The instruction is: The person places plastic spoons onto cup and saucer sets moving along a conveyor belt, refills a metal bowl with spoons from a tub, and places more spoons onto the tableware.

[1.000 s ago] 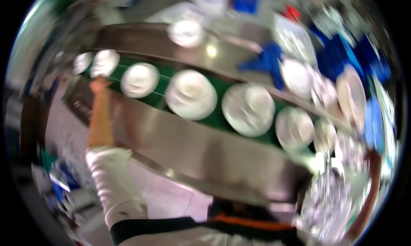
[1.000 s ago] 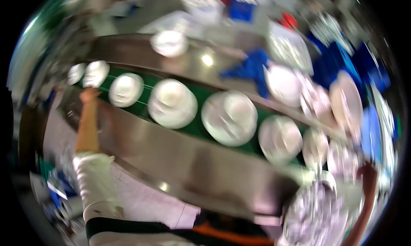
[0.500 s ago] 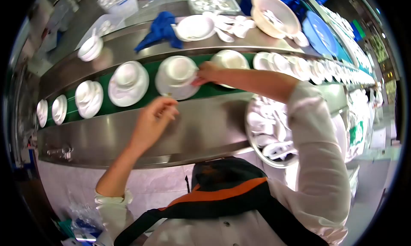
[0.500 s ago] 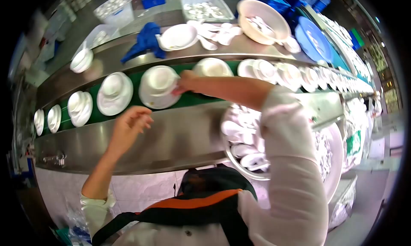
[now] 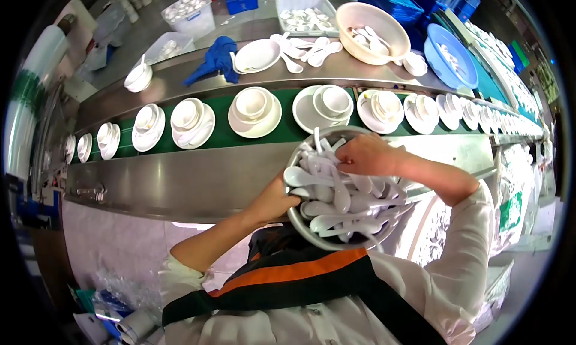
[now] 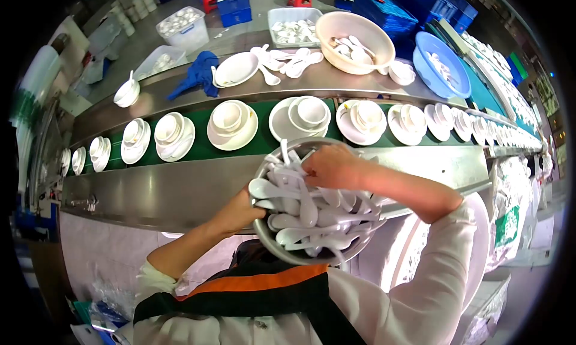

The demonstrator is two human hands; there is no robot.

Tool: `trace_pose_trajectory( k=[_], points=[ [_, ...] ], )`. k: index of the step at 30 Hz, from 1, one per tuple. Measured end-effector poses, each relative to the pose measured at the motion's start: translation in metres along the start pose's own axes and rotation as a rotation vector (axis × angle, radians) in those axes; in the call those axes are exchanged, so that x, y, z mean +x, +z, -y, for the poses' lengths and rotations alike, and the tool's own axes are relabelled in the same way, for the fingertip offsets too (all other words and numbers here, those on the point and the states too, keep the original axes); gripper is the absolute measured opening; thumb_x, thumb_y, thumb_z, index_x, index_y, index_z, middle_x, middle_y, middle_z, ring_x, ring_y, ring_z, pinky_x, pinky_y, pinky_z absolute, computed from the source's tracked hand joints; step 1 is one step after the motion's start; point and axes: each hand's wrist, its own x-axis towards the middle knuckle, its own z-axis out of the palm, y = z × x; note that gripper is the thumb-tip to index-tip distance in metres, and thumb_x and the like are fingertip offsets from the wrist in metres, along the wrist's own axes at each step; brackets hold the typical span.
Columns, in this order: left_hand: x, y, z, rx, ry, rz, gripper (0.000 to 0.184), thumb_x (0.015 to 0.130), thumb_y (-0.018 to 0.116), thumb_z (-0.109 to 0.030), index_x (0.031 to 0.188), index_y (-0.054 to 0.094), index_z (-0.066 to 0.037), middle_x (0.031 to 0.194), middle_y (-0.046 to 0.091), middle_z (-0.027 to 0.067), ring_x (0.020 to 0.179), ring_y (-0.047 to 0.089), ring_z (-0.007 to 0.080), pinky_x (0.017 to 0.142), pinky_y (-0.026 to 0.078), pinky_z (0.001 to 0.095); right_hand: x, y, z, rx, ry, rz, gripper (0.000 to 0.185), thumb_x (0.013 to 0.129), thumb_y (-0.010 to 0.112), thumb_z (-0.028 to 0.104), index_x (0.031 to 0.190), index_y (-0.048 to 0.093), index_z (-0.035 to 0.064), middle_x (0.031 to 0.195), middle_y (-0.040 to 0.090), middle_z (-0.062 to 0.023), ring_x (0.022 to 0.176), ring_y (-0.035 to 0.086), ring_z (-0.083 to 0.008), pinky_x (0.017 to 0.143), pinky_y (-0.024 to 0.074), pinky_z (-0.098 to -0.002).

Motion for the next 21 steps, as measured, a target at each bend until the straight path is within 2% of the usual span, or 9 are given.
trace_pose_trajectory(
  k=[6,7,8,10,12,14,15,19,21],
  points=[
    [-0.047,-0.031,-0.005,0.173,-0.305,-0.067,0.058,0.068,0.067,-0.010,0.120,0.043,-0.001,0.112,0.051,0.0093,0.104,0.049,0.0179,0.088,0.041,0.0298,0.024,-0.030,-0.039,0.445,-0.101,-0.407,0.013,0.082,0.056,0.016,0.087,0.064,0.0076,0.067,0.062,-0.0113,0.061,0.062,-0.0214,0.058,0.0480,-0.0339],
    [-0.053,-0.039,-0.011,0.205,-0.287,-0.043,0.065,0.068,0.073,-0.017,0.123,0.041,-0.002,0.112,0.051,0.0098,0.100,0.050,0.0163,0.084,0.043,0.0295,0.032,-0.041,-0.051,0.443,0.091,-0.462,0.015,0.084,0.056,0.016,0.085,0.064,0.0037,0.065,0.062,-0.0082,0.052,0.060,-0.0149,0.048,0.0456,-0.0269],
    [-0.056,-0.041,-0.016,0.203,-0.287,-0.051,0.065,0.068,0.073,-0.017,0.123,0.041,-0.002,0.112,0.051,0.0098,0.100,0.050,0.0163,0.084,0.043,0.0295,0.048,-0.039,-0.079,0.362,0.147,-0.491,0.017,0.083,0.057,0.016,0.081,0.062,-0.0004,0.067,0.063,-0.0100,0.050,0.060,-0.0168,0.048,0.0477,-0.0287],
    [-0.057,-0.030,-0.034,0.516,-0.189,-0.425,0.069,0.066,0.075,-0.019,0.124,0.041,-0.004,0.111,0.052,0.0104,0.093,0.051,0.0132,0.078,0.044,0.0293,0.078,-0.020,-0.133,0.144,0.292,-0.375,0.024,0.076,0.061,0.020,0.078,0.062,-0.0033,0.058,0.061,-0.0098,0.050,0.061,-0.0187,0.056,0.0507,-0.0314],
    [-0.038,-0.006,-0.050,0.647,-0.218,-0.467,0.061,0.067,0.074,-0.021,0.119,0.047,-0.005,0.110,0.053,0.0115,0.083,0.054,0.0155,0.070,0.046,0.0313,0.112,0.005,-0.162,0.028,0.326,-0.187,0.026,0.073,0.061,0.023,0.070,0.064,-0.0029,0.051,0.060,-0.0079,0.052,0.063,-0.0197,0.066,0.0524,-0.0320],
    [-0.020,0.006,-0.043,1.242,0.269,-0.221,0.049,0.069,0.071,-0.019,0.113,0.053,-0.009,0.109,0.054,0.0101,0.086,0.055,0.0208,0.067,0.047,0.0345,0.143,0.032,-0.162,0.452,0.378,-0.302,0.032,0.076,0.057,0.025,0.065,0.063,-0.0044,0.058,0.063,-0.0103,0.054,0.064,-0.0207,0.060,0.0529,-0.0299],
    [-0.010,0.018,-0.042,1.278,0.250,-0.220,0.032,0.070,0.067,-0.020,0.099,0.058,-0.008,0.097,0.056,0.0088,0.082,0.054,0.0245,0.066,0.046,0.0369,0.155,0.037,-0.158,0.521,0.331,-0.316,0.030,0.076,0.057,0.023,0.067,0.063,-0.0043,0.059,0.063,-0.0111,0.054,0.064,-0.0212,0.057,0.0529,-0.0295],
    [0.017,0.027,-0.027,1.344,0.177,-0.184,0.014,0.071,0.063,-0.013,0.076,0.053,-0.007,0.084,0.055,0.0065,0.082,0.055,0.0269,0.063,0.045,0.0386,0.166,0.043,-0.143,0.636,0.216,-0.237,0.020,0.077,0.059,0.014,0.075,0.062,-0.0062,0.062,0.063,-0.0129,0.054,0.064,-0.0206,0.053,0.0547,-0.0309],
    [0.020,0.019,-0.029,1.277,0.184,-0.142,0.013,0.073,0.063,-0.013,0.079,0.054,-0.006,0.082,0.056,0.0063,0.078,0.056,0.0250,0.061,0.045,0.0372,0.170,0.046,-0.138,0.753,0.212,-0.267,0.020,0.079,0.059,0.013,0.079,0.060,-0.0074,0.066,0.062,-0.0135,0.056,0.064,-0.0207,0.054,0.0553,-0.0311]
  ],
)
